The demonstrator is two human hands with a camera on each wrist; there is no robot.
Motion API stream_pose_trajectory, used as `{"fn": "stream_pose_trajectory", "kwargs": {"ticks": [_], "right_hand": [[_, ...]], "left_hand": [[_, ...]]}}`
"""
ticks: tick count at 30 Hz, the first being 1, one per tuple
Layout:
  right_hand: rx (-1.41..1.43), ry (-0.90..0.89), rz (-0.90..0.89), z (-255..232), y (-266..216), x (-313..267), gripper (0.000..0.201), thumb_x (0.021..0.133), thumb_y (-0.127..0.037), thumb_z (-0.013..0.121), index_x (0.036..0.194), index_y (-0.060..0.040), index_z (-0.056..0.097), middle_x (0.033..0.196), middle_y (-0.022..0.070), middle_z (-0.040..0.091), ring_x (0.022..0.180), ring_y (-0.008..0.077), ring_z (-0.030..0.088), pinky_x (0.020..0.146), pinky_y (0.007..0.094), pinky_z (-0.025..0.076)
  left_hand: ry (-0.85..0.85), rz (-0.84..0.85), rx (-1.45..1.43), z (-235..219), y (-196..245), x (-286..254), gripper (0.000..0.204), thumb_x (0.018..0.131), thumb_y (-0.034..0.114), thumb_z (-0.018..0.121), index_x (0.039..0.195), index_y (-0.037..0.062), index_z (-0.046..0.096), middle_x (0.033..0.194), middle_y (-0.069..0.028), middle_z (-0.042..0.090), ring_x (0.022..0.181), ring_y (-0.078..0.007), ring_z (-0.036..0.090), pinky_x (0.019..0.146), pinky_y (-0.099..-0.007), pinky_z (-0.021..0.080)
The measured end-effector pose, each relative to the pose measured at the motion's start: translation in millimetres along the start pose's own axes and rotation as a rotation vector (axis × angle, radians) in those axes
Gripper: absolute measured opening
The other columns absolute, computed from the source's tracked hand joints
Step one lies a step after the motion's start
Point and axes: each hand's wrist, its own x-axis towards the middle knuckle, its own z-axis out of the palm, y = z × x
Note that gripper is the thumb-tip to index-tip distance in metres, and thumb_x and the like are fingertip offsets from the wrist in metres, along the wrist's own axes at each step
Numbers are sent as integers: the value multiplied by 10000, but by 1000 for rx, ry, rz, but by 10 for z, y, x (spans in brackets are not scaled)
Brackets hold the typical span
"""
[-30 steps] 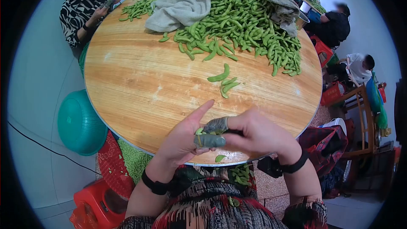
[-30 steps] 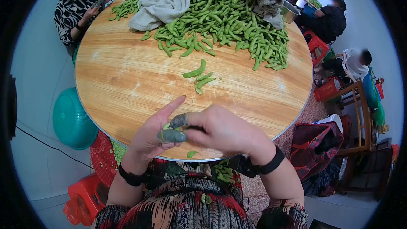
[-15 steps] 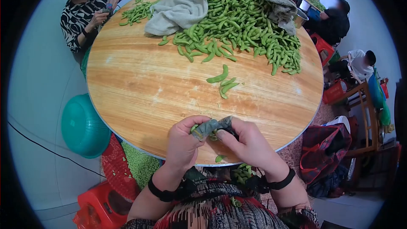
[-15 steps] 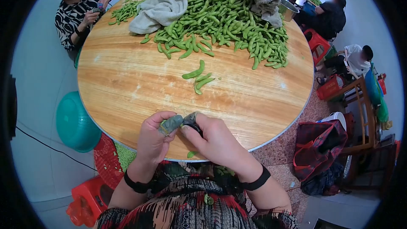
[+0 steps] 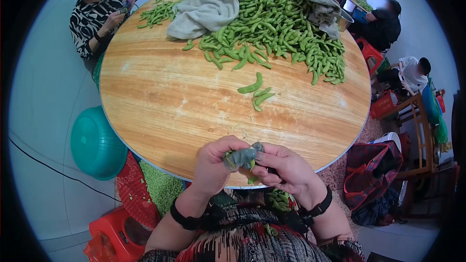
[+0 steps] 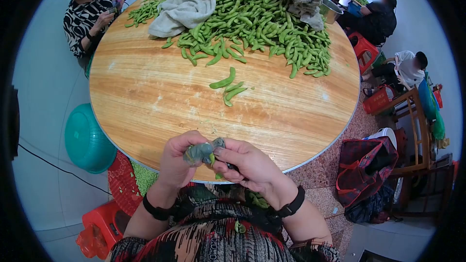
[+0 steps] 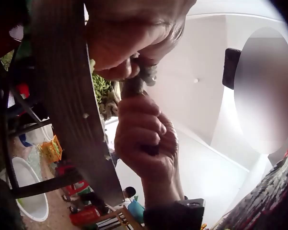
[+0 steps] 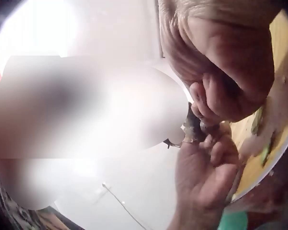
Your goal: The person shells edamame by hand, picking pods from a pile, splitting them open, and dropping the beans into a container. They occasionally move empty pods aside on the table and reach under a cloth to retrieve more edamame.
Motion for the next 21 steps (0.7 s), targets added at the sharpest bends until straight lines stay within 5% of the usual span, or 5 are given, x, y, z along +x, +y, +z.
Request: {"fn": "stream_pose_trajectory", "kwargs": {"ticks": [2,9,12,14,21], "right_hand": [[189,-49,82,-43,31,13,142,936,-144,442,904,-24,511,677,20,494,444,30,354,381,144,255],[118,-156,37,-17,-23,16,175,939,-169,445,893,-13,511,673,17,498,454,26,364,385,144,260],[-122,-39,-36,39,16,45,173,938,-176,451,896,-20,514,672,9,498,459,23,372,390,139,268],[-84,8,-67,47,50,41,160,933,-170,463,898,-24,516,674,2,495,463,19,370,387,136,268],[283,-153,93,-11,121,17,123,921,-140,485,916,-22,517,673,5,488,444,23,351,374,131,247]], "left_hand": [[-51,47,87,-59,-34,3,324,655,-33,666,970,-2,595,881,-47,614,786,-122,585,706,-226,464],[108,-77,-62,-40,-5,7,333,654,-48,652,977,12,599,874,-40,610,768,-103,572,662,-219,457],[155,-66,16,26,5,15,319,657,-65,636,964,14,600,862,-30,605,753,-95,565,642,-212,451],[57,-35,-13,15,14,13,216,740,-59,584,947,0,605,866,-26,596,770,-91,562,707,-216,452],[-157,68,-121,-60,0,24,208,742,-52,595,941,6,607,848,-25,553,725,-82,531,643,-202,425]]}}
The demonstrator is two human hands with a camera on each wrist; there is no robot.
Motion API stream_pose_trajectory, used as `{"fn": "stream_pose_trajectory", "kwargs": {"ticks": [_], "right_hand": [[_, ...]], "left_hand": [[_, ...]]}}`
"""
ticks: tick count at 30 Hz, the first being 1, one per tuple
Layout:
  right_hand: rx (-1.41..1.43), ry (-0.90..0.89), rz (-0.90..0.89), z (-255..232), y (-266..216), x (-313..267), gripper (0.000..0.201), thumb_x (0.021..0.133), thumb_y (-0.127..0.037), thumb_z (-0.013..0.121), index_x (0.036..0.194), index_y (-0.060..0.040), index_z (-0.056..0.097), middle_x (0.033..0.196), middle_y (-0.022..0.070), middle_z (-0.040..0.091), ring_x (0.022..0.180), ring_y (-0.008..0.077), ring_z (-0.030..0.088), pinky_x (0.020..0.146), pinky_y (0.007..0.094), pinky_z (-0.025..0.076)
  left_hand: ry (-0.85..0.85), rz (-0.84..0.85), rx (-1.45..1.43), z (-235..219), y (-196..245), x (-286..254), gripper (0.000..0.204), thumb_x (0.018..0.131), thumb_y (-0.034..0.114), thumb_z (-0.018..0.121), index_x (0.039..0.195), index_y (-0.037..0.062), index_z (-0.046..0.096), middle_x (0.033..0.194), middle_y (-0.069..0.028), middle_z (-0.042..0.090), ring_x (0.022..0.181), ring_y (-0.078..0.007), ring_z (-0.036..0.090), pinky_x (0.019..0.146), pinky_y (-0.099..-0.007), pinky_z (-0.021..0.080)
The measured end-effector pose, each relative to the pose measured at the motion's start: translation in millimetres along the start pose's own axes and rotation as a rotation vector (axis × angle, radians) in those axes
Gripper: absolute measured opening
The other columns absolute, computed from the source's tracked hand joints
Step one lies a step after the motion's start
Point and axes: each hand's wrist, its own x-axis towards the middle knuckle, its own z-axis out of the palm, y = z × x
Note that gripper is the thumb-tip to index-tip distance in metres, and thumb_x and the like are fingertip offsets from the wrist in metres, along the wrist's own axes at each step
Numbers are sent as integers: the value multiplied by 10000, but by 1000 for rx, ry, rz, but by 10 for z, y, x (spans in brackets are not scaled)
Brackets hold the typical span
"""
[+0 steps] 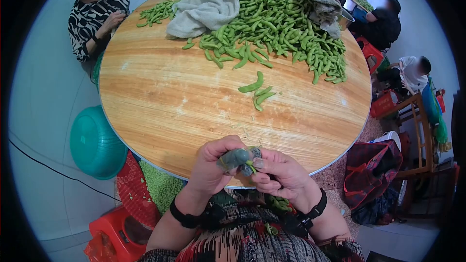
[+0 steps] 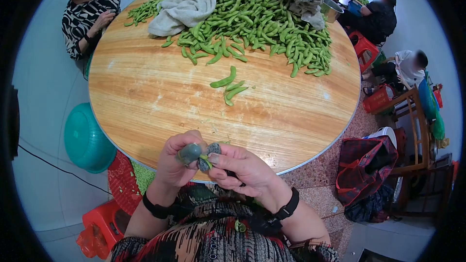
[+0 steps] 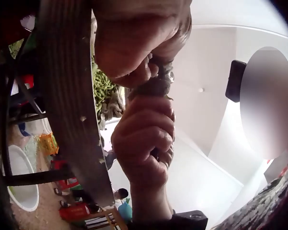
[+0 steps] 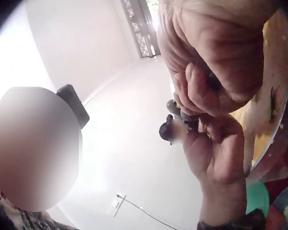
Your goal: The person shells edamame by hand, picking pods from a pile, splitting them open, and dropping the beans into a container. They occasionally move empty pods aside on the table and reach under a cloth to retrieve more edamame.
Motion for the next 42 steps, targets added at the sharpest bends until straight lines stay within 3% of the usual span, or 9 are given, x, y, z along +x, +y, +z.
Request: {"fn": "stream_pose_trajectory", "kwargs": {"ticks": [6,8,9,18,28,30,36,40,42], "right_hand": [[-475,167,-291,74,12,26,136,900,-157,522,864,-27,539,601,-7,499,441,53,405,400,204,331],[-1344,467,-813,130,73,46,170,877,-164,556,832,-1,547,588,14,521,483,91,476,451,249,388],[-1469,484,-754,121,71,18,179,858,-153,578,830,21,547,604,48,537,526,116,509,486,255,408],[-968,268,-241,111,-77,-43,232,908,-178,505,752,-8,532,599,-7,516,476,53,411,444,215,340],[-201,81,-82,43,-17,-13,193,931,-161,465,813,-22,526,600,-15,497,441,20,374,399,175,287],[-524,196,-293,23,-4,21,199,933,-171,461,808,-28,521,599,-17,498,438,23,376,391,177,283],[-891,201,-80,50,-279,15,282,923,-215,469,747,-13,556,559,-18,489,460,35,414,425,187,320],[-1515,443,-333,30,-683,181,342,844,-282,549,791,51,607,627,135,601,552,226,586,539,350,455],[-2074,819,-441,-4,-897,359,340,811,-291,564,774,43,617,694,198,613,667,320,615,608,414,478]], "left_hand": [[251,-226,-144,175,106,4,237,712,-64,606,942,-10,603,853,-20,563,722,-74,528,628,-185,416],[354,-137,-30,228,52,7,151,760,-8,626,907,-4,590,882,-55,564,595,-45,473,503,-153,340],[355,-137,-30,219,51,5,151,760,-8,626,907,-4,590,882,-55,564,595,-45,473,503,-153,340],[284,-170,58,146,51,-7,215,670,-80,588,869,3,598,824,-31,526,756,-83,502,614,-180,390],[136,-63,7,176,-17,-41,218,690,-54,628,899,0,595,875,-50,541,824,-131,530,706,-228,430],[188,-41,171,169,-7,3,213,707,-47,629,912,-1,597,889,-53,551,846,-130,533,724,-226,428],[226,58,566,82,-48,17,203,757,-77,570,946,-6,581,903,-40,564,772,-83,514,658,-192,400],[428,-156,391,107,-5,8,167,793,-55,550,953,-6,564,818,1,543,677,-48,479,575,-176,373],[449,-181,412,130,-20,21,123,813,-28,567,934,-10,573,782,21,534,684,-45,484,591,-186,398]]}}
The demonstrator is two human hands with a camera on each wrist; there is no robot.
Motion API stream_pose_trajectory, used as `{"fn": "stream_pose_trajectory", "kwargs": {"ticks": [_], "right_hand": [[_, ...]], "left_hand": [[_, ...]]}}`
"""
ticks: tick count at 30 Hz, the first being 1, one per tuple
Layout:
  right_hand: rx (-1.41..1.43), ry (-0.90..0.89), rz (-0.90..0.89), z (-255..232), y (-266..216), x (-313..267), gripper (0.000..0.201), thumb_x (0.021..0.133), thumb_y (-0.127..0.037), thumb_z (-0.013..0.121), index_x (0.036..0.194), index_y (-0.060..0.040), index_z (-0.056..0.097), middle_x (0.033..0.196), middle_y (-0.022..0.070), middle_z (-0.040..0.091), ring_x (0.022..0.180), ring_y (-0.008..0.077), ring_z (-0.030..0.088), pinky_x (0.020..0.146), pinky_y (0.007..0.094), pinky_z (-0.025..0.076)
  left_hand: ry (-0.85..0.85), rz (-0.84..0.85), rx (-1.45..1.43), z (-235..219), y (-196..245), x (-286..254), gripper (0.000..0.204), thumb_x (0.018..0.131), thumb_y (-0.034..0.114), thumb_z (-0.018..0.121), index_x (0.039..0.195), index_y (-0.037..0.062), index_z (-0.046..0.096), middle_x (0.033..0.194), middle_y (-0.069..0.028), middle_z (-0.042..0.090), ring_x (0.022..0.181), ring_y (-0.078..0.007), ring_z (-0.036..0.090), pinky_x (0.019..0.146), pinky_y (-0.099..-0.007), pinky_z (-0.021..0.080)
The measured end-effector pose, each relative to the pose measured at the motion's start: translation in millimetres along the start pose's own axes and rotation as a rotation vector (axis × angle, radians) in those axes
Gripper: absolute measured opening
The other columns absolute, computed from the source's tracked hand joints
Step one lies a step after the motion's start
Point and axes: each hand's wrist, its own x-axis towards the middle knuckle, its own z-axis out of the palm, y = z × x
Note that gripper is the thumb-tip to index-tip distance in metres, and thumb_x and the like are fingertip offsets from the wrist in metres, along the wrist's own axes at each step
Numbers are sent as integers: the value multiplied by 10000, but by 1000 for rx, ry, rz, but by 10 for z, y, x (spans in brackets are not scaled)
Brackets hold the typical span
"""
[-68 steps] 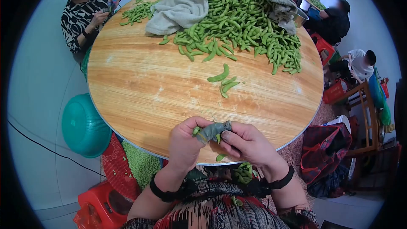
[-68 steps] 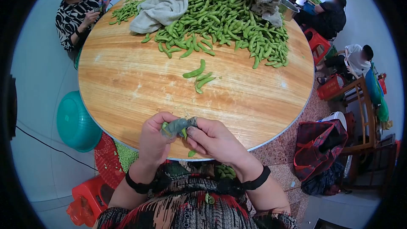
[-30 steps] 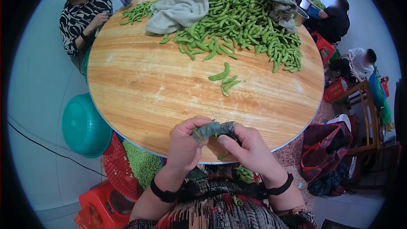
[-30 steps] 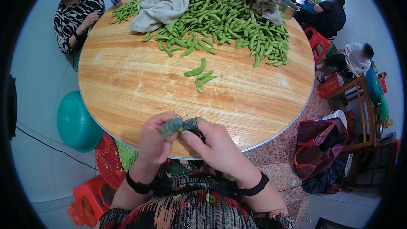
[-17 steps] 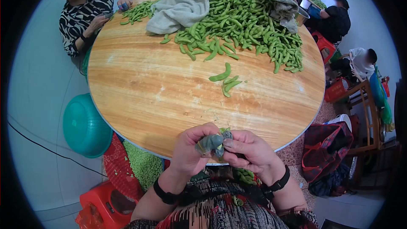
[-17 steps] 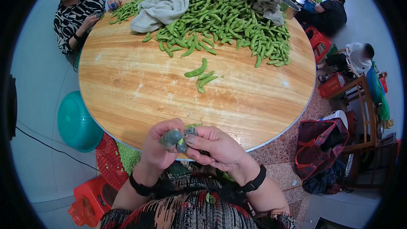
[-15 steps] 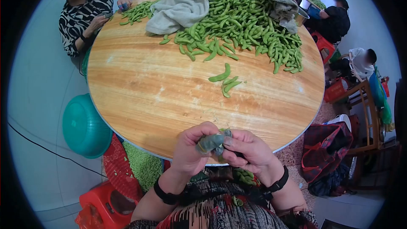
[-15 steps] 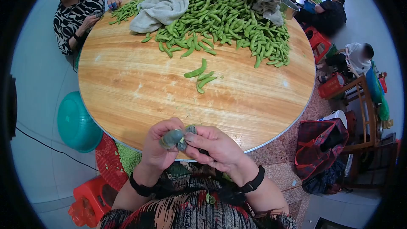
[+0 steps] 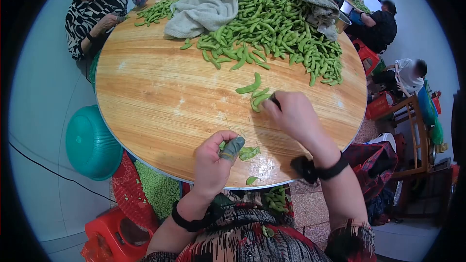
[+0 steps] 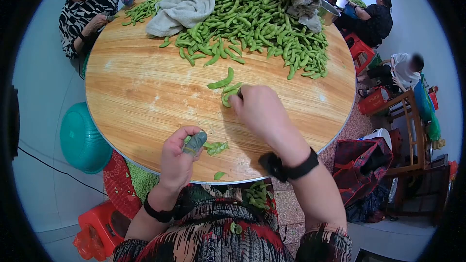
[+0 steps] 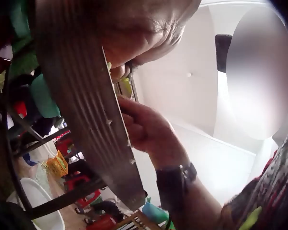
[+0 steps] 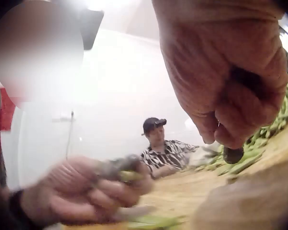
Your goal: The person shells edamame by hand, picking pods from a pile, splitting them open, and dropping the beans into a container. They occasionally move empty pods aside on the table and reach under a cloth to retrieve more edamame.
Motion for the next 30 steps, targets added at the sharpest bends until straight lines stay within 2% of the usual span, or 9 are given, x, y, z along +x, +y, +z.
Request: {"fn": "stream_pose_trajectory", "kwargs": {"ticks": [3,6,8,12,16,19,21,24,30], "right_hand": [[-162,-22,-13,112,-1,203,321,794,-288,569,799,31,599,696,236,593,658,399,578,630,453,465],[-171,36,-52,227,1,199,313,788,-271,560,761,40,582,678,229,593,660,387,585,635,455,469],[-192,-1,-27,201,11,128,273,780,-240,564,766,32,586,701,218,604,676,375,597,631,440,481],[-114,-18,-18,110,74,-139,191,756,-167,570,758,23,580,691,216,598,662,370,598,605,436,483],[11,16,25,34,107,-400,178,759,-150,573,752,27,571,676,237,580,655,390,581,598,467,460],[119,53,52,42,142,-551,194,774,-157,597,772,34,568,599,222,541,577,327,577,537,420,445],[526,-27,103,57,164,-618,215,804,-176,617,819,35,576,577,109,540,525,174,525,508,306,421],[915,-54,177,81,116,-695,194,833,-166,614,862,24,587,633,-12,519,570,60,442,522,218,381],[1201,-218,149,166,-47,-802,186,865,-173,588,919,5,590,700,-45,531,618,23,452,534,188,372]], "left_hand": [[68,114,119,44,-21,27,137,802,-56,543,925,-4,573,778,9,535,639,-24,454,543,-170,361],[24,109,126,58,-3,42,206,799,-71,494,983,9,539,796,8,511,617,-31,425,505,-160,291],[46,-34,-23,67,45,32,213,794,-84,483,974,9,547,793,6,507,625,-32,432,512,-160,300],[-29,-45,-206,22,17,71,242,793,-95,466,991,11,554,784,2,510,635,-38,449,505,-166,309],[-97,28,76,95,83,40,228,808,-80,472,994,0,577,802,-16,551,635,-47,465,494,-155,331],[-163,-71,29,74,50,41,239,807,-74,487,1014,-8,588,859,-41,591,634,-46,466,496,-146,340],[-171,-127,-134,88,58,45,258,804,-71,497,1036,-11,592,893,-54,606,630,-43,461,498,-142,340],[-165,-179,-117,134,185,35,342,796,-83,490,1119,-2,569,944,-76,614,624,-47,458,500,-149,343],[-241,-167,-354,134,124,60,369,785,-84,493,1146,-25,542,897,-26,592,628,-23,435,499,-145,313]]}}
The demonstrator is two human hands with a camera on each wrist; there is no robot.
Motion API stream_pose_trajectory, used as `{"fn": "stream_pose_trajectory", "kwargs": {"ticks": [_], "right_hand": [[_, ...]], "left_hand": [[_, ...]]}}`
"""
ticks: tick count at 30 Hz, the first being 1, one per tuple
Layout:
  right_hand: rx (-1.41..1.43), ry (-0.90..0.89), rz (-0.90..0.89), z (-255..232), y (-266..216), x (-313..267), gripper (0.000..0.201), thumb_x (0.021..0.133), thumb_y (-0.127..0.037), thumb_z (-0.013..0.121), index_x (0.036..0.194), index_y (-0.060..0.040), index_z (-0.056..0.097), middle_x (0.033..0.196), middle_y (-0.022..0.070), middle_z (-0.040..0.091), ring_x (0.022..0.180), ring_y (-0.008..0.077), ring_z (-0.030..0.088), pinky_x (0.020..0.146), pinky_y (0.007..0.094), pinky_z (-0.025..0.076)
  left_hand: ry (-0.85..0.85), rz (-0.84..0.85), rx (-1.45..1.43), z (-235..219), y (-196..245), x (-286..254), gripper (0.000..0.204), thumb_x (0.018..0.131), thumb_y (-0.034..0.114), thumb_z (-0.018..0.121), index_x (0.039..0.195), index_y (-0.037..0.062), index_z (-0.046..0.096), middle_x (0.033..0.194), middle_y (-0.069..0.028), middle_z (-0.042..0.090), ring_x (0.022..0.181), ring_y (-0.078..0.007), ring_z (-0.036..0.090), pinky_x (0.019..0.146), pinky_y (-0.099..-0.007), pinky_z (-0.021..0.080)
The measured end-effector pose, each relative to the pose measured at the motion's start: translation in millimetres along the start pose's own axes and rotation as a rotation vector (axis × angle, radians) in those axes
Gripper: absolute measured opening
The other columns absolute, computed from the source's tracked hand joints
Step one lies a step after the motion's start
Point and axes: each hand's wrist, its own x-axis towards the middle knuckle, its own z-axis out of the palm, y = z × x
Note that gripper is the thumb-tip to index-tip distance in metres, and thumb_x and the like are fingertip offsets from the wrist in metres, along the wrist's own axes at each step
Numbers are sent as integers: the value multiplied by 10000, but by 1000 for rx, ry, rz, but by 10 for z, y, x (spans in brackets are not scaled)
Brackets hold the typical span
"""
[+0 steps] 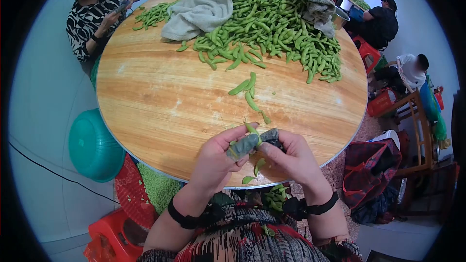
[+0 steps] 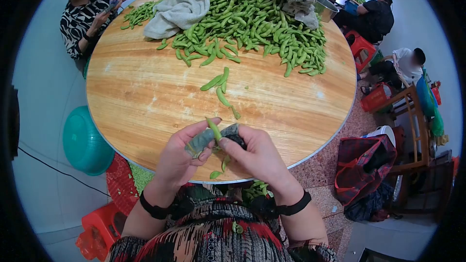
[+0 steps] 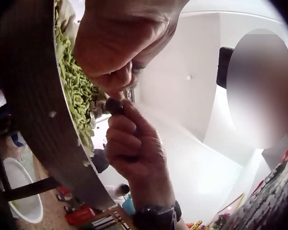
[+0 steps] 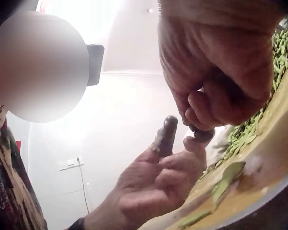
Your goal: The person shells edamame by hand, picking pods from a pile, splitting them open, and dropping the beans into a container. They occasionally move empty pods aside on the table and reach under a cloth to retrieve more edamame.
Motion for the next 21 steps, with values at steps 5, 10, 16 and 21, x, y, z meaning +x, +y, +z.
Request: {"fn": "stream_pose_trajectory", "kwargs": {"ticks": [5,10,16,21], "right_hand": [[249,-224,137,41,-84,-70,234,956,-208,411,801,-54,492,641,-29,467,520,47,376,468,188,307],[387,-271,219,7,-118,-61,229,953,-194,416,806,-40,501,656,-20,480,514,34,368,450,170,287],[473,-242,215,80,2,-46,214,948,-169,423,802,-34,505,659,-17,480,479,23,341,419,157,256],[544,-185,301,125,-14,-82,196,937,-157,448,797,-35,512,629,-25,475,455,24,332,411,166,261]], "left_hand": [[49,-10,-96,-63,6,15,215,786,-64,516,982,-10,588,830,-41,593,593,-32,468,473,-148,315],[87,93,76,28,62,-14,166,807,-42,517,951,-17,595,804,-13,598,675,-38,513,568,-142,359],[49,208,236,-37,-65,1,202,721,-64,576,912,4,584,867,-34,579,706,-82,524,607,-188,405],[-179,16,4,-131,-44,27,240,689,-70,610,913,10,581,882,-17,565,760,-86,535,648,-208,428]]}}
